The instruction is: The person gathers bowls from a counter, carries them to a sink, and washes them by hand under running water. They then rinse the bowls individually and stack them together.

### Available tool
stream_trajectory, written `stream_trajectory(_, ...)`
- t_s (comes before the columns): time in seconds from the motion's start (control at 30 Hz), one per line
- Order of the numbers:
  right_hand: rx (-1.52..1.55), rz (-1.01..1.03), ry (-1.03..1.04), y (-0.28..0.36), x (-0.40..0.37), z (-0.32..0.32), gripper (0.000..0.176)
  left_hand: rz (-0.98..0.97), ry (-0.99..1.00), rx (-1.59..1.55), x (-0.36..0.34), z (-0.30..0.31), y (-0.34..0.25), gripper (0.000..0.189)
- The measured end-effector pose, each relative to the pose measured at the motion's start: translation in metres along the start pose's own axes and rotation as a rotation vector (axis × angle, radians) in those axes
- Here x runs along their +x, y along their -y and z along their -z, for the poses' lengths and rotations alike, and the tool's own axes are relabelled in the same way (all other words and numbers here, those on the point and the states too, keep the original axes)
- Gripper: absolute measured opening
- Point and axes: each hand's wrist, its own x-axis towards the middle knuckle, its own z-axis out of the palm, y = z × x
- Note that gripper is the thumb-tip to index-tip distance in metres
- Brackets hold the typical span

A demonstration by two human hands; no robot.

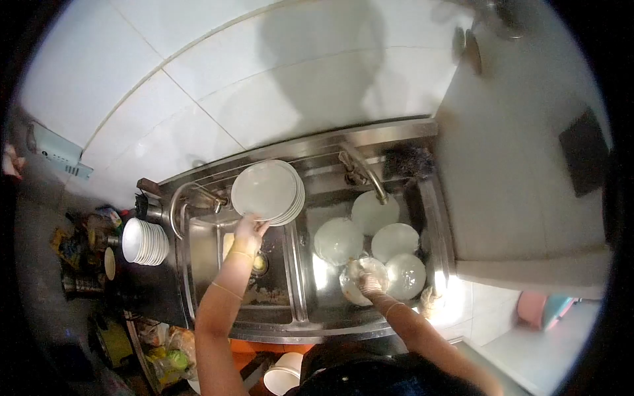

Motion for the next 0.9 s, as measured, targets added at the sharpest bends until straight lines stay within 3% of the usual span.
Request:
stream_trajectory(0.07, 0.308, -0.01, 0.087, -0.014, 0.006, -0.036, 0.046, -0.023, 0.052, -0.025, 0.025, 0.021, 0.029, 0.027)
stream_trajectory(0.1, 0.664, -0.126, 0.151, -0.023, 0.008, -0.055, 0.041, 0.0, -0.064, 0.01, 0.016, 0.017, 0.039, 0.033)
stream_trajectory(0.13, 0.648, -0.135, 0.178, -0.036, 0.011, -0.073, 0.042, 0.072, -0.1, 0.104, -0.002, 0.012, 0.05, 0.03)
stream_trajectory(0.17, 0.631, -0.144, 0.204, -0.049, 0.014, -0.088, 0.043, 0.075, 0.061, 0.089, -0.012, 0.023, 0.078, 0.027)
stream_trajectory(0.23, -0.15, 0.061, 0.192, -0.091, 0.023, -0.115, 0.055, 0.203, 0.427, 0.076, -0.029, 0.051, 0.156, 0.02)
stream_trajectory(0.27, -0.23, -0.01, 0.287, -0.078, 0.027, -0.082, 0.059, 0.328, 0.427, 0.121, -0.037, 0.058, 0.193, 0.018)
stream_trajectory(0.3, -0.317, -0.074, 0.388, -0.058, 0.03, -0.037, 0.064, 0.509, 0.278, 0.282, -0.048, 0.056, 0.217, 0.028)
stream_trajectory(0.37, -0.333, -0.166, 0.574, -0.041, 0.038, 0.017, 0.069, 0.595, 0.096, 0.527, -0.047, 0.065, 0.29, 0.037)
stream_trajectory(0.4, -0.261, -0.204, 0.653, -0.045, 0.036, 0.025, 0.069, 0.615, 0.162, 0.655, -0.033, 0.084, 0.327, 0.044)
stream_trajectory(0.43, -0.194, -0.349, 0.287, -0.022, 0.029, 0.031, 0.061, 0.586, 0.098, 0.715, -0.044, 0.072, 0.33, 0.045)
stream_trajectory(0.5, 0.304, -0.504, 0.082, -0.001, 0.024, 0.014, 0.062, 0.522, 0.009, 0.791, -0.049, 0.063, 0.35, 0.045)
stream_trajectory(0.57, 0.498, -0.486, 0.069, 0.004, 0.018, 0.005, 0.06, 0.445, -0.03, 0.751, -0.021, 0.084, 0.391, 0.045)
stream_trajectory(0.67, 0.331, -0.226, 0.329, 0.002, 0.012, 0.005, 0.052, 0.392, -0.048, 0.589, 0.021, 0.119, 0.448, 0.047)
stream_trajectory(0.73, 0.163, -0.042, 0.517, 0.003, 0.008, 0.024, 0.045, 0.273, 0.06, 0.315, 0.034, 0.115, 0.451, 0.045)
stream_trajectory(0.77, 0.06, 0.068, 0.613, 0.006, 0.007, 0.042, 0.041, -0.19, -0.07, 0.989, -0.008, 0.064, 0.384, 0.045)
stream_trajectory(0.87, -0.595, 0.163, 0.724, -0.014, 0.021, 0.043, 0.037, 0.04, 0.157, 1.523, 0.008, 0.069, 0.365, 0.04)
stream_trajectory(0.9, -0.29, -0.247, 0.815, 0.02, 0.032, 0.115, 0.034, 0.02, 0.192, 1.428, 0.005, 0.067, 0.363, 0.036)
